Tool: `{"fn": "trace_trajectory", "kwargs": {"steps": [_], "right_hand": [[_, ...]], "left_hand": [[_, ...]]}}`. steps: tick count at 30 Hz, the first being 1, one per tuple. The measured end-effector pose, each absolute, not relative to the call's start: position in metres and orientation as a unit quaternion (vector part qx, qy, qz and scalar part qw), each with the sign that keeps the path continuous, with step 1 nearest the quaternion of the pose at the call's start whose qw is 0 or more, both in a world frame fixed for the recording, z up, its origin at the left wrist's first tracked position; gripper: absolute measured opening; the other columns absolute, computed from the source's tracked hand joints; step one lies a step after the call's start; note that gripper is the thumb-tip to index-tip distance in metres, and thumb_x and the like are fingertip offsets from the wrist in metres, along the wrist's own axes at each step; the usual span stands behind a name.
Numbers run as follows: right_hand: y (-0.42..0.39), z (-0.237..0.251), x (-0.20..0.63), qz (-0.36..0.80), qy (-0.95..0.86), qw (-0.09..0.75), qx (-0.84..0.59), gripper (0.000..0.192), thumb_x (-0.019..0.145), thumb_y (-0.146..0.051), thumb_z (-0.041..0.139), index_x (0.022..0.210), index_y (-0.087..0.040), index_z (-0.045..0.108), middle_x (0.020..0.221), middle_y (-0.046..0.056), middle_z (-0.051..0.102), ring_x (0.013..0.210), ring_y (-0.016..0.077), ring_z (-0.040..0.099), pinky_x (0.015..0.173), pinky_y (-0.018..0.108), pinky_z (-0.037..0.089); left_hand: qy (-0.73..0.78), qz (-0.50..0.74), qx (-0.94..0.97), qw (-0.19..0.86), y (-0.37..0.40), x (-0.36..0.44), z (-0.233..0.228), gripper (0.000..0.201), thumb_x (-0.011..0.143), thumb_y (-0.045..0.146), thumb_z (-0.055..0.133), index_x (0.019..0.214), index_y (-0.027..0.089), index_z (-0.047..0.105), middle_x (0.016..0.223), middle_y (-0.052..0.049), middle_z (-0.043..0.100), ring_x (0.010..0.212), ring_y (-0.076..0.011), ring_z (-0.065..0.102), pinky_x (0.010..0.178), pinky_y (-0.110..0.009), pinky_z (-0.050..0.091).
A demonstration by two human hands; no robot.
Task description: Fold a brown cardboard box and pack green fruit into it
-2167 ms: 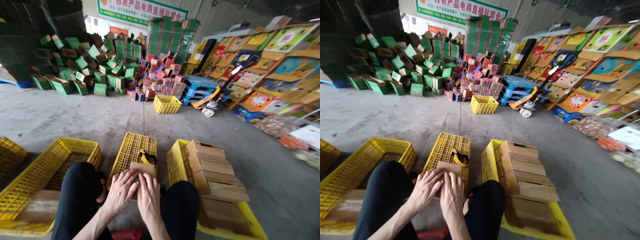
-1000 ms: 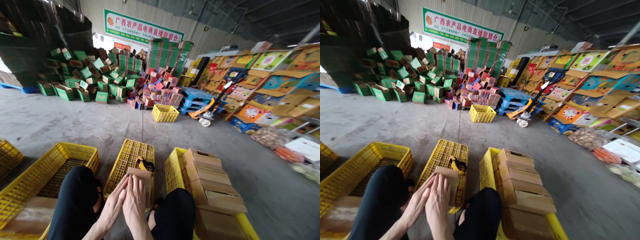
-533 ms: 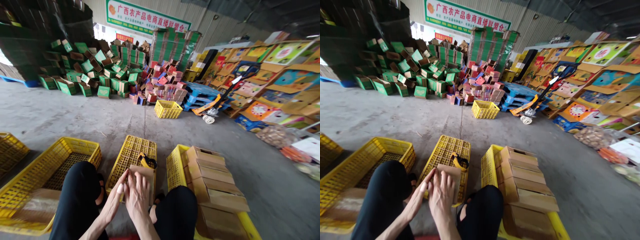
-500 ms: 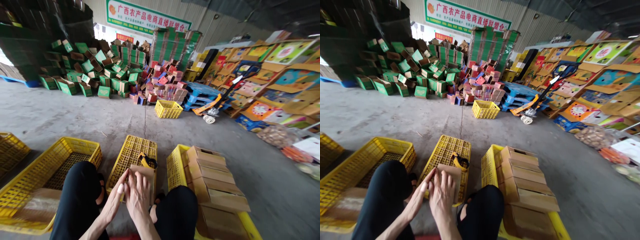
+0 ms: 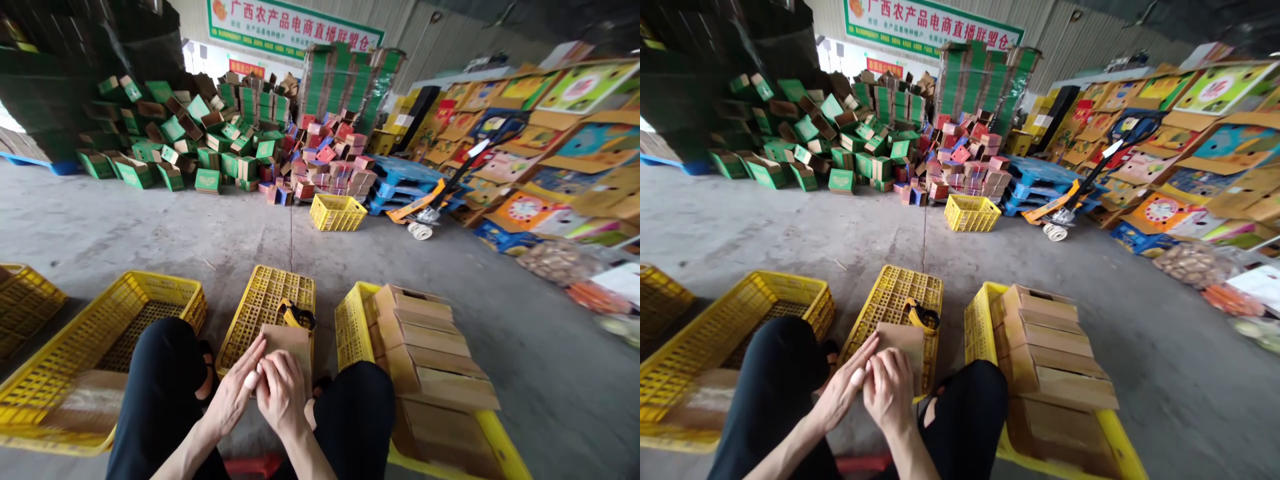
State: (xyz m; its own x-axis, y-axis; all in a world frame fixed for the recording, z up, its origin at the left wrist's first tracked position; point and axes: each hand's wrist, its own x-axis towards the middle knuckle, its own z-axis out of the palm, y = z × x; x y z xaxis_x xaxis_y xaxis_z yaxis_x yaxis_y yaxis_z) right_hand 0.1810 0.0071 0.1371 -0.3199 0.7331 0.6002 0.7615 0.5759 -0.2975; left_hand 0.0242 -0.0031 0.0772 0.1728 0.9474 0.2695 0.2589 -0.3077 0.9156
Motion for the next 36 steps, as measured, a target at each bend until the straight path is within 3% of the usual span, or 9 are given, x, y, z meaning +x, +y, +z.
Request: {"fn": "trace_trajectory", "kwargs": {"steps": [6, 11, 16, 20, 24, 30, 36], "right_hand": [[0.002, 0.140, 0.191, 0.007, -0.834, 0.341, -0.433, 0.025, 0.103, -0.018, 0.048, 0.089, -0.021, 0.068, 0.085, 0.007, 0.068, 0.084, 0.0224, 0.065, 0.078, 0.036, 0.056], [0.002, 0.141, 0.226, -0.009, -0.818, 0.342, -0.462, 0.033, 0.109, -0.018, 0.048, 0.132, -0.019, 0.071, 0.126, 0.011, 0.076, 0.117, 0.0250, 0.071, 0.103, 0.042, 0.061], [-0.003, 0.123, 0.241, -0.013, -0.804, 0.358, -0.475, 0.044, 0.110, -0.018, 0.050, 0.152, -0.022, 0.060, 0.145, 0.010, 0.070, 0.137, 0.0257, 0.064, 0.114, 0.047, 0.058], [-0.002, 0.104, 0.238, 0.034, -0.776, 0.383, -0.499, 0.053, 0.112, -0.019, 0.044, 0.164, -0.025, 0.046, 0.152, 0.010, 0.065, 0.142, 0.0249, 0.061, 0.115, 0.044, 0.059], [-0.002, 0.094, 0.247, 0.067, -0.762, 0.367, -0.529, 0.061, 0.113, -0.025, 0.044, 0.172, -0.029, 0.029, 0.168, 0.009, 0.048, 0.153, 0.0291, 0.049, 0.121, 0.046, 0.053], [-0.004, 0.114, 0.276, 0.145, -0.839, 0.268, -0.451, 0.088, 0.105, -0.037, 0.065, 0.175, -0.027, 0.012, 0.178, 0.011, 0.026, 0.163, 0.0320, 0.029, 0.129, 0.049, 0.041], [-0.011, 0.118, 0.280, 0.107, -0.849, 0.270, -0.441, 0.083, 0.105, -0.015, 0.060, 0.174, -0.031, 0.016, 0.172, 0.006, 0.041, 0.158, 0.0258, 0.040, 0.126, 0.043, 0.047]], "left_hand": [[0.459, 0.425, 0.742, 0.242, 0.001, 0.015, 0.077, 0.054, 0.115, 0.045, 0.041, 0.166, 0.029, 0.043, 0.170, -0.006, 0.044, 0.155, -0.0229, 0.046, 0.127, -0.039, 0.042], [0.485, 0.380, 0.780, 0.109, 0.009, 0.014, 0.084, 0.053, 0.114, 0.043, 0.045, 0.165, 0.028, 0.046, 0.166, -0.007, 0.051, 0.155, -0.0261, 0.046, 0.124, -0.044, 0.046], [0.486, 0.337, 0.805, 0.051, 0.005, 0.034, 0.103, 0.057, 0.112, 0.050, 0.049, 0.161, 0.022, 0.051, 0.162, -0.010, 0.055, 0.159, -0.0326, 0.040, 0.124, -0.050, 0.045], [0.435, 0.288, 0.853, 0.008, -0.006, 0.056, 0.112, 0.074, 0.112, 0.060, 0.039, 0.170, 0.014, 0.034, 0.168, -0.014, 0.046, 0.159, -0.0320, 0.040, 0.127, -0.048, 0.039], [0.427, 0.273, 0.860, -0.066, -0.009, 0.062, 0.109, 0.086, 0.110, 0.069, 0.028, 0.172, 0.009, 0.024, 0.170, -0.016, 0.042, 0.158, -0.0309, 0.040, 0.129, -0.044, 0.032], [0.437, 0.246, 0.861, -0.083, -0.007, 0.059, 0.111, 0.089, 0.109, 0.073, 0.024, 0.173, 0.011, 0.022, 0.170, -0.014, 0.042, 0.157, -0.0291, 0.041, 0.126, -0.040, 0.034], [0.437, 0.225, 0.869, -0.064, -0.004, 0.059, 0.111, 0.084, 0.109, 0.072, 0.025, 0.170, 0.015, 0.034, 0.172, -0.011, 0.040, 0.159, -0.0287, 0.038, 0.127, -0.041, 0.034]]}}
